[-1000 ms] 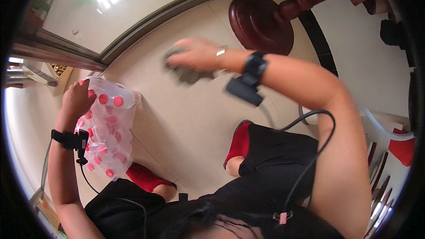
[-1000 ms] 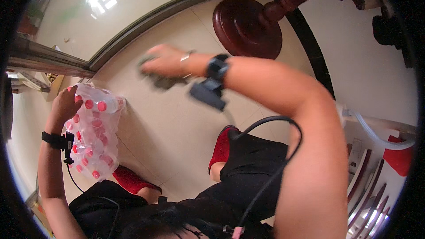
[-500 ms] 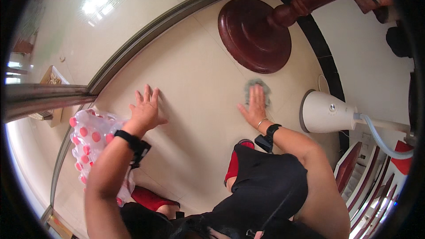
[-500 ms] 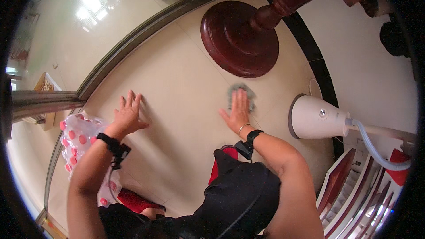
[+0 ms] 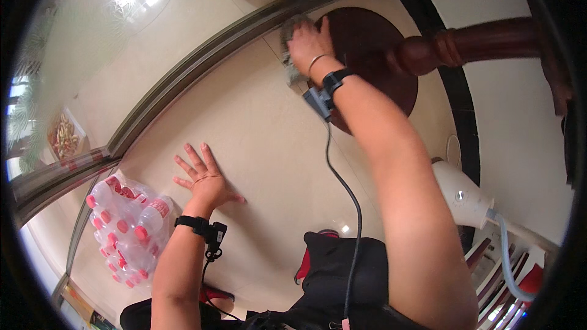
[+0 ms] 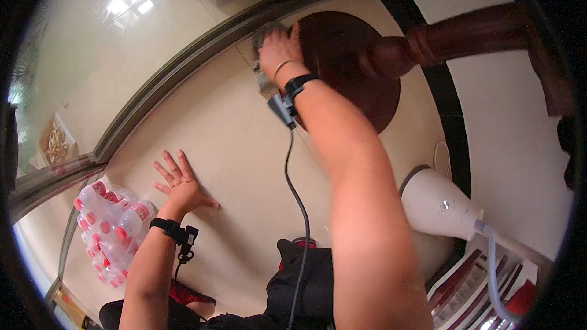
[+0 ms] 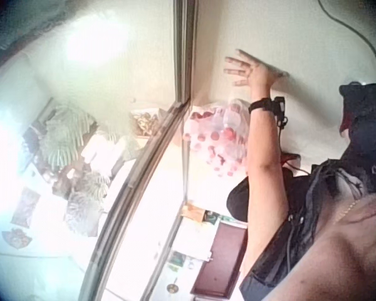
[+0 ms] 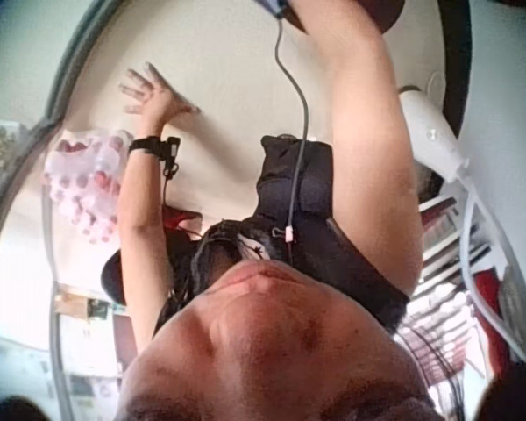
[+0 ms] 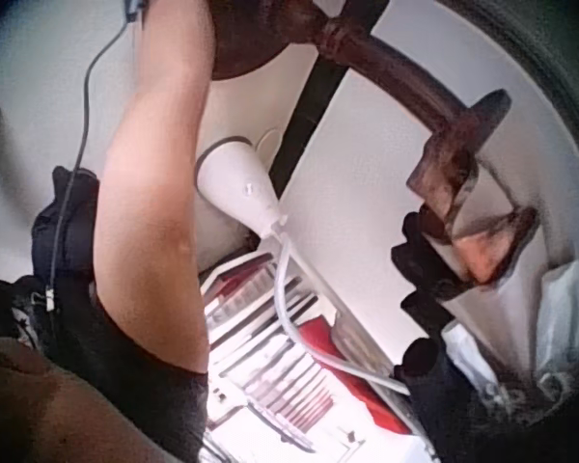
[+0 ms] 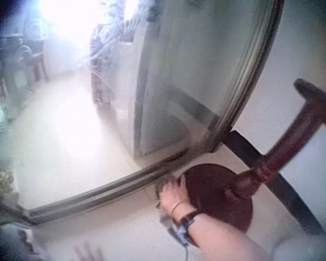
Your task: The person wipes the floor around a furniture base and various items with a cloth, then walks to a sink to rinse the cloth by hand.
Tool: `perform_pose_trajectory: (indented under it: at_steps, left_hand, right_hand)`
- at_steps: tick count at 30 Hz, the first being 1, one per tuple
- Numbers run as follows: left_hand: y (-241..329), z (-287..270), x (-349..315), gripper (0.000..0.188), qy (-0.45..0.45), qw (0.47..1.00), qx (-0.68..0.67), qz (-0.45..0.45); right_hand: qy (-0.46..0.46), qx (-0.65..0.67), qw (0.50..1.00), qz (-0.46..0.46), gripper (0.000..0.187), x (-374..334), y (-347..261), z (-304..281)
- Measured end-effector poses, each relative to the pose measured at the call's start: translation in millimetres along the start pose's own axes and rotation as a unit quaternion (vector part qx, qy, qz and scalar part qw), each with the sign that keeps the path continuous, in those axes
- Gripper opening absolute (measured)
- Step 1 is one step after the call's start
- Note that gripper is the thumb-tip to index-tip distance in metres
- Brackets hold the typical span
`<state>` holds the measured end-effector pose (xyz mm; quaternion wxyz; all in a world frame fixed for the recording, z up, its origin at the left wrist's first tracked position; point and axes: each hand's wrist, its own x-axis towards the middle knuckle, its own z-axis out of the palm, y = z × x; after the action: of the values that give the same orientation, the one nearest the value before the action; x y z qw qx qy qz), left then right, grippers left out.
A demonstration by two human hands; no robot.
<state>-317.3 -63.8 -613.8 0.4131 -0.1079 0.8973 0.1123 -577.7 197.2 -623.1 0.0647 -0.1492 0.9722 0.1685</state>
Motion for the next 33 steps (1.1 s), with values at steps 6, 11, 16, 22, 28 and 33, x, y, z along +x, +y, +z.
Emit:
perform_pose_trajectory:
  at_steps: [6, 11, 16, 22, 28, 33]
  left_hand:
    - [-4.9, 5.5, 3.2, 0.177, 0.015, 1.0, -0.006, 0.016]
    - [-0.2, 5.6, 8.0, 0.177, 0.027, 1.0, 0.001, 0.014]
    - [-6.5, 5.0, 4.7, 0.177, 0.016, 1.0, -0.001, -0.006]
    - [2.2, -1.4, 3.8, 0.175, -0.003, 0.999, 0.019, -0.029]
    - [3.8, -2.6, 5.3, 0.174, -0.016, 0.999, 0.02, -0.04]
    - [6.2, 0.5, 7.8, 0.174, -0.006, 0.999, 0.034, -0.029]
  right_hand:
    - [-0.133, -0.021, 0.988, 0.073, 0.039, 60.8, 46.9, -31.3]
    - [0.069, 0.066, 0.995, 0.043, 0.024, 28.2, 43.7, 26.3]
    - [0.214, 0.263, 0.937, -0.078, 0.043, -125.4, 33.3, 38.6]
    - [0.105, 0.207, 0.97, 0.068, 0.063, -167.2, 23.9, 36.5]
    - [0.151, 0.147, 0.963, 0.169, 0.066, -4.6, 71.7, 44.3]
    - [0.094, 0.165, 0.933, 0.305, 0.059, 52.5, 122.4, 44.2]
